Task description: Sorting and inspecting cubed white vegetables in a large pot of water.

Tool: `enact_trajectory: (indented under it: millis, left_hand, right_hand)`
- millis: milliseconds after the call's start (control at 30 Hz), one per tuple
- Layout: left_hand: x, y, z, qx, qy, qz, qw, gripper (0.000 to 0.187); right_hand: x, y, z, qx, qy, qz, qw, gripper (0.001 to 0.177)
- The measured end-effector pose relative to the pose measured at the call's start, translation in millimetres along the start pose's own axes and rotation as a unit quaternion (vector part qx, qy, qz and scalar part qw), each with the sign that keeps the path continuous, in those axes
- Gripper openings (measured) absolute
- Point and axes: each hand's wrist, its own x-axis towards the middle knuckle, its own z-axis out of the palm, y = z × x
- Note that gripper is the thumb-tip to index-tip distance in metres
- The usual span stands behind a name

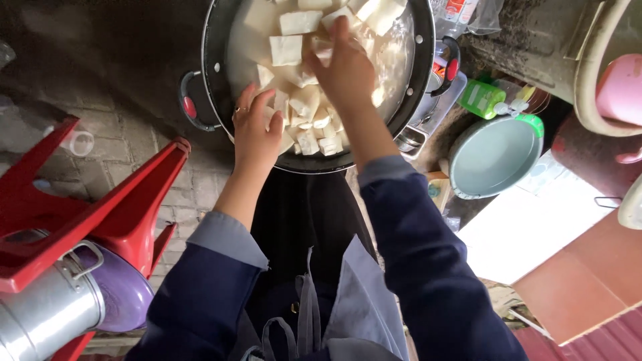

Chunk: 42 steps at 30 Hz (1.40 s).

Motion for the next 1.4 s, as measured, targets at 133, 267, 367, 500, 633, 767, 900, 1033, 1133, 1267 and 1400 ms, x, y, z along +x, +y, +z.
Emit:
enact_trajectory:
  millis: [133,267,367,500,633,767,900,1033,1133,1267,1400]
  left_hand:
    - [-1,25,-8,-0.029,0.046,0.034,0.998,0.031]
    - [0,68,-19,-0.256,-0.011,0.017,0.966,0.039]
    - [-7,114,-34,-0.347,-0.162,0.034,0.923,0.081]
    - [-18,125,-14,-0.404,-0.132,0.079,0.902,0.046]
    - [-19,118,-17,-0.339,-0.083,0.066,0.935,0.048]
    - [-33,123,-16,-0.327,-0.115,0.03,0.937,0.053]
    - [-32,105,1,-0.328,-0.095,0.026,0.939,0.049]
    - [-30,90,-1,-0.309,-0.098,-0.03,0.946,0.047]
    - [-33,89,0,-0.31,-0.092,-0.06,0.944,0.051]
    - [-42,100,-3,-0.28,-0.1,-0.089,0.95,0.04]
    - [-26,95,-9,-0.194,-0.106,-0.095,0.971,0.039]
  right_hand:
    - [-9,0,10,0.026,0.082,-0.063,0.994,0.026]
    - [-57,-32,-39,0.398,0.029,-0.028,0.917,0.011]
    - [-86,-60,-50,0.596,0.058,0.116,0.792,0.032]
    - [-99,-48,-25,0.655,0.08,0.107,0.744,0.043]
    - [-107,-52,-31,0.652,-0.017,0.082,0.753,0.035]
    - [-125,-41,-19,0.585,0.046,0.158,0.794,0.05]
    - [-126,-52,-29,0.558,0.06,0.287,0.776,0.076]
    - [-130,-28,-2,0.75,-0.115,0.138,0.637,0.053]
    - [-138,-32,-5,0.643,-0.102,0.126,0.749,0.062]
    - [-134,-22,5,0.53,-0.023,0.265,0.805,0.052]
    - [-109,-2,13,0.535,-0.008,0.282,0.796,0.051]
